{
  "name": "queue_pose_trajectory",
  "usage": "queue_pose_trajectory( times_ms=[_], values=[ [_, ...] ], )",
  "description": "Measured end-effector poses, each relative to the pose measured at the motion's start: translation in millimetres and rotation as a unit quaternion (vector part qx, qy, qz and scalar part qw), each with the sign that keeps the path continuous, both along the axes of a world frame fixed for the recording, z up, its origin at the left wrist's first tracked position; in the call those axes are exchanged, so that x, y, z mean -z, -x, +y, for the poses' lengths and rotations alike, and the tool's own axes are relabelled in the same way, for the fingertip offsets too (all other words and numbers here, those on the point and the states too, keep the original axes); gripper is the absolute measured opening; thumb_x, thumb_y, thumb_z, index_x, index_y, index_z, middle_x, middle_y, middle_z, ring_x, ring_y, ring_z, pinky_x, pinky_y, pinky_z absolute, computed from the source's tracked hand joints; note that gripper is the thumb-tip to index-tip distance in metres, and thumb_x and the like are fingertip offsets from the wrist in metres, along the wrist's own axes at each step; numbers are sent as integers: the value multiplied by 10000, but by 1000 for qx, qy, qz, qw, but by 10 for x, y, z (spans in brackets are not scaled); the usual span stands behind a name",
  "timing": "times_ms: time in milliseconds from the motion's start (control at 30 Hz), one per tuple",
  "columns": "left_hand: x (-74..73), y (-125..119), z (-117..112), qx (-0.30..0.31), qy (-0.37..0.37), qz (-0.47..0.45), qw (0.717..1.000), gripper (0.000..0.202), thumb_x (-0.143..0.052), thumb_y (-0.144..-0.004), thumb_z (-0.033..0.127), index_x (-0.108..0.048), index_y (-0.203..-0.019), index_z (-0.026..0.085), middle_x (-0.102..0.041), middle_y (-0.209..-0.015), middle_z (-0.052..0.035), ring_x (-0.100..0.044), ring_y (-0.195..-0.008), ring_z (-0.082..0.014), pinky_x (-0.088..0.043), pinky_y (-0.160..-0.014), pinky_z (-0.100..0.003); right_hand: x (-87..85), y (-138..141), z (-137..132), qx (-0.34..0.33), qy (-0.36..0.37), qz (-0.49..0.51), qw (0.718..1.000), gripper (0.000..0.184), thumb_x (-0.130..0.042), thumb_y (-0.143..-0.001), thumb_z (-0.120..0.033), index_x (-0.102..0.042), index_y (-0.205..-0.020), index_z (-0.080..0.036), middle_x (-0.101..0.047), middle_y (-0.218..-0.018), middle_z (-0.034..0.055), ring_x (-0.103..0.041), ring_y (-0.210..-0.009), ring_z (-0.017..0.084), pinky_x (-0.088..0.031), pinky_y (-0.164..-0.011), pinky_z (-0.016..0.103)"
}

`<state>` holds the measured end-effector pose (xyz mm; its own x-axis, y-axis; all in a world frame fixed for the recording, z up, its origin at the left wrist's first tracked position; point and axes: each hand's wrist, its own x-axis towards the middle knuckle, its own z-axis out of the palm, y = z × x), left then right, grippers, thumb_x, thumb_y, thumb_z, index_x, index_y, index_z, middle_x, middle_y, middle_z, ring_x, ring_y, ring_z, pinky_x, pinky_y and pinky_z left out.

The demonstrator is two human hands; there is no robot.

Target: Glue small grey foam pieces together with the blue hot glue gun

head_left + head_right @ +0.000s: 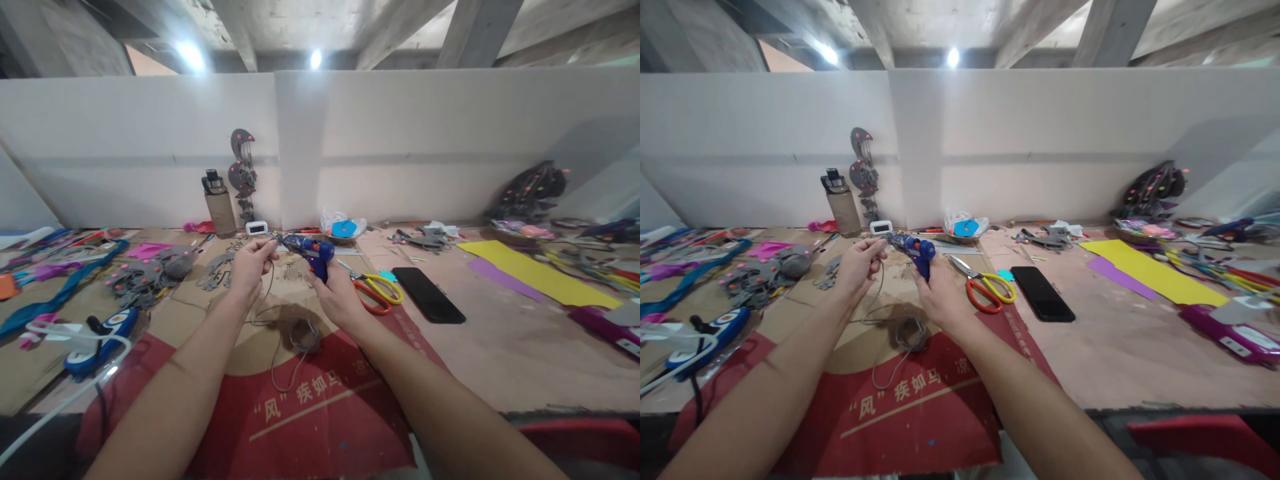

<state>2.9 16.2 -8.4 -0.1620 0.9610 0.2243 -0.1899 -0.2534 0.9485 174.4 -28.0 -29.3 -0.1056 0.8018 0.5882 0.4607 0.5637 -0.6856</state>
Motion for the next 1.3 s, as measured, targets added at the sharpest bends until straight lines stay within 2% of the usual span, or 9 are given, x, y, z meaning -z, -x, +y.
queue_pose_trajectory(
  times_ms=[267, 533, 667, 833, 933, 1033, 1133, 1233, 1300],
  values=[
    [23, 26, 43, 7, 6, -10, 1000, 306, -741, -616, 364, -614, -766, 129, -561, -521, 35, -340, -321, -8, -147, -329, -158, 15, -12, 2, 7, 22, 25, 999, 258, -493, -809, -288, -541, -1045, -196, -619, -951, 79, -559, -834, 213, -449, -749, 359],
    [33, 130, 96, 5, 27, -48, 998, 322, -763, -573, 351, -609, -758, 137, -563, -531, 32, -325, -334, -7, -151, -344, -161, 57, -23, 174, -82, 250, 247, 933, 258, -537, -726, -273, -442, -960, -218, -629, -807, 2, -436, -434, 81, -426, -412, 239],
    [28, 109, 104, -2, 18, -31, 999, 338, -780, -549, 353, -641, -782, 151, -571, -592, 28, -344, -388, -15, -158, -364, -170, 89, -88, 341, -35, 343, 57, 937, 103, -560, -712, -199, -495, -792, -192, -638, -700, 27, -516, -482, 112, -459, -480, 258],
    [40, 53, 107, -32, -10, 11, 999, 300, -772, -563, 348, -687, -784, 165, -604, -687, 9, -372, -474, -37, -209, -416, -195, 33, -142, 342, 128, 232, -122, 957, 199, -685, -638, -214, -489, -636, -179, -617, -865, 153, -552, -974, 321, -420, -841, 441],
    [42, 12, 80, -52, -56, 60, 995, 247, -727, -628, 345, -699, -792, 162, -631, -725, -12, -437, -542, -67, -291, -481, -207, -46, -50, 289, 187, 91, -132, 969, 164, -604, -726, -285, -486, -737, -171, -574, -964, 165, -498, -1042, 317, -374, -898, 467],
    [15, -24, 14, -98, -114, 141, 979, 225, -683, -684, 342, -706, -820, 164, -648, -746, -22, -504, -619, -102, -368, -574, -227, -130, 160, 284, 47, 93, 48, 993, 192, -516, -783, -355, -439, -856, -196, -565, -892, 67, -551, -876, 204, -444, -796, 372],
    [-31, -45, -62, -118, -144, 196, 963, 201, -659, -705, 331, -707, -820, 173, -661, -772, -24, -547, -660, -127, -401, -613, -242, -192, 402, 305, -122, 183, 271, 937, 345, -570, -730, -363, -366, -974, -230, -566, -905, 11, -573, -773, 136, -465, -684, 285],
    [-51, -59, -91, -100, -140, 175, 969, 190, -656, -706, 313, -707, -824, 173, -667, -784, -30, -567, -661, -126, -417, -617, -238, -210, 549, 322, -166, 225, 375, 884, 396, -589, -704, -326, -330, -996, -256, -542, -807, -49, -529, -597, 85, -458, -596, 247],
    [-41, -71, -77, -86, -124, 132, 980, 186, -667, -696, 302, -704, -814, 163, -657, -735, -29, -554, -621, -114, -406, -579, -228, -198, 568, 331, -143, 203, 374, 894, 350, -573, -711, -307, -360, -984, -257, -499, -738, -71, -468, -532, 72, -428, -526, 219]
  ],
)
